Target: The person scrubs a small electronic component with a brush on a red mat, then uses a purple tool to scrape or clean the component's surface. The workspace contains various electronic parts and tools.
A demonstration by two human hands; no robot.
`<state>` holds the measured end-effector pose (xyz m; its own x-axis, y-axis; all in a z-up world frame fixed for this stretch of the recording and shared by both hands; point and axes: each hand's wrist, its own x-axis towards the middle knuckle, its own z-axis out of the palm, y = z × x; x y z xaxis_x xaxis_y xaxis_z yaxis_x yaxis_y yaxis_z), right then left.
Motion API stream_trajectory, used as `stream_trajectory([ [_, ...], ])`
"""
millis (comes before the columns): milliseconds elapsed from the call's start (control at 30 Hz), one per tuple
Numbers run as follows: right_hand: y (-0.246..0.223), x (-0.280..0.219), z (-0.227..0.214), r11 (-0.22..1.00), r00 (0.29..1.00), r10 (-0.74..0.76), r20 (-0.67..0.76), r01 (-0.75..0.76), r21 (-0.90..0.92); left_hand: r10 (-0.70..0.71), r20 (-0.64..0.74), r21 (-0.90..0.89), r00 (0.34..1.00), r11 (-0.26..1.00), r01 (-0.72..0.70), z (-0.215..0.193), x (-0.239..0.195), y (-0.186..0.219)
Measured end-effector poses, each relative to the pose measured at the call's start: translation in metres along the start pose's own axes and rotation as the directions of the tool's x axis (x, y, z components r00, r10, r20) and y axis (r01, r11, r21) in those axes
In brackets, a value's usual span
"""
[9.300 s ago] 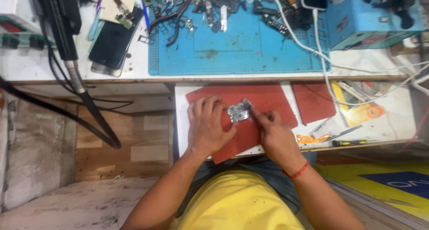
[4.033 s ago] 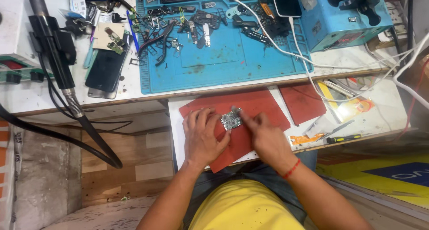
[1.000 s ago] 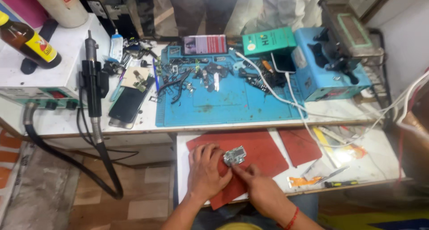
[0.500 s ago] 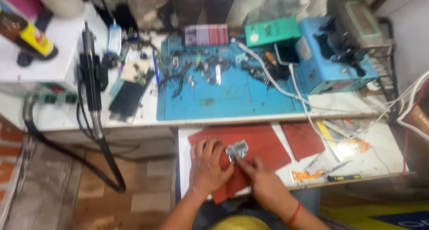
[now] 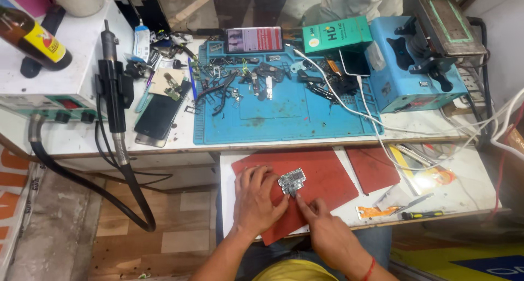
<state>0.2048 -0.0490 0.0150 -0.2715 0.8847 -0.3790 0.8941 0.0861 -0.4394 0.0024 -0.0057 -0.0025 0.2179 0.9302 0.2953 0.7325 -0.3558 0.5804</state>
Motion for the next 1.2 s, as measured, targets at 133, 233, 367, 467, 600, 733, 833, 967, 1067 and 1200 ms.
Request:
stream_trajectory([
  [133, 0.007, 0.012, 0.003, 0.999, 0.990, 0.024, -0.140, -0.028, -0.028, -0.012, -0.002, -0.005, 1.000, 1.000, 0.012, 0.005, -0.003, 0.001],
  [233, 0.005, 0.029, -0.003, 0.995, 0.988, -0.063, -0.143, 0.050, -0.090, -0.002, -0.024, 0.006, 1.000, 1.000, 0.002, 0.001, 0.006, 0.000],
  [367, 0.009, 0.021, 0.000, 0.998, 0.985, -0.016, -0.171, 0.005, -0.065, -0.020, -0.016, 0.005, 1.000, 1.000, 0.020, 0.007, -0.002, -0.001],
  [467, 0.011, 0.014, 0.002, 0.992, 0.979, -0.123, -0.163, 0.117, -0.041, -0.035, -0.005, -0.001, 0.999, 0.999, 0.035, 0.011, -0.004, -0.006],
  [600, 0.011, 0.016, -0.002, 0.999, 0.951, -0.023, -0.310, 0.029, 0.015, -0.030, -0.020, -0.001, 0.999, 1.000, 0.030, 0.009, -0.001, -0.003],
  [733, 0.002, 0.018, -0.003, 0.986, 0.955, -0.166, -0.247, 0.166, -0.021, -0.061, 0.021, 0.001, 0.998, 0.998, 0.061, 0.004, 0.003, 0.000],
  [833, 0.005, 0.017, -0.009, 0.997, 0.975, -0.067, -0.210, 0.060, -0.038, -0.059, -0.002, -0.014, 0.998, 0.998, 0.059, 0.005, 0.008, 0.001],
  [967, 0.002, 0.022, -0.006, 0.992, 0.980, -0.102, -0.169, 0.088, -0.087, -0.050, -0.019, -0.004, 0.999, 0.999, 0.050, 0.000, 0.003, -0.003],
  [1067, 0.006, 0.020, -0.002, 0.996, 0.979, -0.078, -0.187, 0.067, -0.063, -0.053, -0.007, -0.023, 0.999, 0.998, 0.053, 0.006, 0.003, -0.002],
  [1200, 0.002, 0.016, 0.004, 0.994, 0.987, -0.080, -0.142, 0.069, -0.083, -0.025, -0.039, -0.011, 0.999, 1.000, 0.024, 0.006, -0.001, -0.003],
])
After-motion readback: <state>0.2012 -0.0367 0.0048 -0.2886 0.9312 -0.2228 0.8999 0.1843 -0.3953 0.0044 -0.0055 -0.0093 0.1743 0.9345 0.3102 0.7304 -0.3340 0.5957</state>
